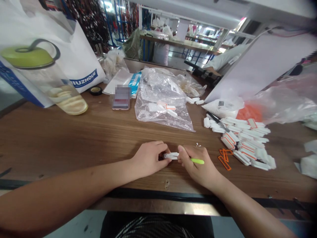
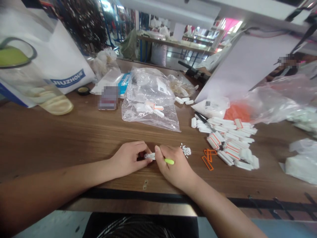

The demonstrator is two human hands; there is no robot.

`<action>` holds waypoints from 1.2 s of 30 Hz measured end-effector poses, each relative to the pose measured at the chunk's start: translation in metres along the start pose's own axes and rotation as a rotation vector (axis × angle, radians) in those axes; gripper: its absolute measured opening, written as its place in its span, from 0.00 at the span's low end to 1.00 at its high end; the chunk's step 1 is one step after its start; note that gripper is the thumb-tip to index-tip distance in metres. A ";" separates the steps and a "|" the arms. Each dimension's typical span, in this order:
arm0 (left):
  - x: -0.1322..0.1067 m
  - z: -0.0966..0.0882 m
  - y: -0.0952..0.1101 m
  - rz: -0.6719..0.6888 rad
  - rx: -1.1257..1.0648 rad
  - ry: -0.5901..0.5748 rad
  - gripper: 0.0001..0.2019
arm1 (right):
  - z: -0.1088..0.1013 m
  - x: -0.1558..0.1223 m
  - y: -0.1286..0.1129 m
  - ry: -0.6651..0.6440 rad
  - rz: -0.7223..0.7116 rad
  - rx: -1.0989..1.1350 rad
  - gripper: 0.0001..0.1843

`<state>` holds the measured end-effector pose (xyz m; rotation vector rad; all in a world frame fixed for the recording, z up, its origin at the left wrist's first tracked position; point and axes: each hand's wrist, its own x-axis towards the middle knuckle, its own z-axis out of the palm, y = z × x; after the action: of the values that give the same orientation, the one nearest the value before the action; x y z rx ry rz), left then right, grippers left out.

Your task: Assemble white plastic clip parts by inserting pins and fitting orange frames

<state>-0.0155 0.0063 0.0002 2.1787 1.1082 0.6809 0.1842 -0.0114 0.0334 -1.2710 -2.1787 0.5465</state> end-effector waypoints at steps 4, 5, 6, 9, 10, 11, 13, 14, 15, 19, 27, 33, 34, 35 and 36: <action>0.000 0.000 -0.001 0.013 0.004 0.002 0.05 | -0.002 -0.003 0.002 0.072 0.052 0.072 0.25; 0.000 0.000 0.000 0.013 0.005 0.002 0.05 | -0.002 -0.004 0.004 0.094 0.076 0.106 0.25; 0.000 -0.001 0.000 0.012 0.005 0.002 0.04 | -0.002 -0.005 0.005 0.110 0.097 0.137 0.25; 0.000 -0.001 0.001 0.012 0.003 0.001 0.04 | -0.001 -0.005 0.008 0.108 0.127 0.190 0.25; 0.000 -0.002 0.001 0.012 0.003 0.000 0.04 | 0.000 -0.005 0.009 0.098 0.129 0.196 0.25; 0.000 -0.002 0.002 0.013 0.004 0.002 0.04 | 0.001 -0.005 0.009 0.089 0.125 0.194 0.25; 0.000 -0.002 0.001 0.015 0.004 0.006 0.04 | 0.002 -0.005 0.010 0.082 0.113 0.176 0.25; -0.001 -0.001 0.001 0.013 0.005 0.005 0.04 | 0.003 -0.005 0.010 0.083 0.109 0.167 0.24; -0.001 -0.001 0.001 0.012 0.006 0.005 0.04 | 0.003 -0.005 0.010 0.086 0.110 0.161 0.25; -0.001 -0.001 0.001 0.013 0.010 0.003 0.04 | 0.001 -0.005 0.008 0.094 0.129 0.167 0.26; 0.000 -0.004 0.003 0.010 -0.008 -0.003 0.04 | -0.001 -0.004 0.012 0.153 0.178 0.238 0.26; 0.000 -0.004 0.003 0.006 -0.014 -0.006 0.03 | 0.000 -0.005 0.014 0.156 0.185 0.271 0.26; 0.000 -0.003 0.003 0.009 -0.012 -0.006 0.03 | -0.001 -0.005 0.014 0.150 0.180 0.267 0.26; 0.000 -0.003 0.003 0.012 -0.011 -0.007 0.03 | -0.001 -0.005 0.013 0.144 0.176 0.263 0.26; 0.000 -0.003 0.003 0.014 -0.011 -0.007 0.03 | -0.001 -0.004 0.013 0.138 0.173 0.258 0.26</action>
<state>-0.0163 0.0056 0.0043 2.1800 1.0840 0.6833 0.1948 -0.0092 0.0255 -1.3196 -1.8297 0.7588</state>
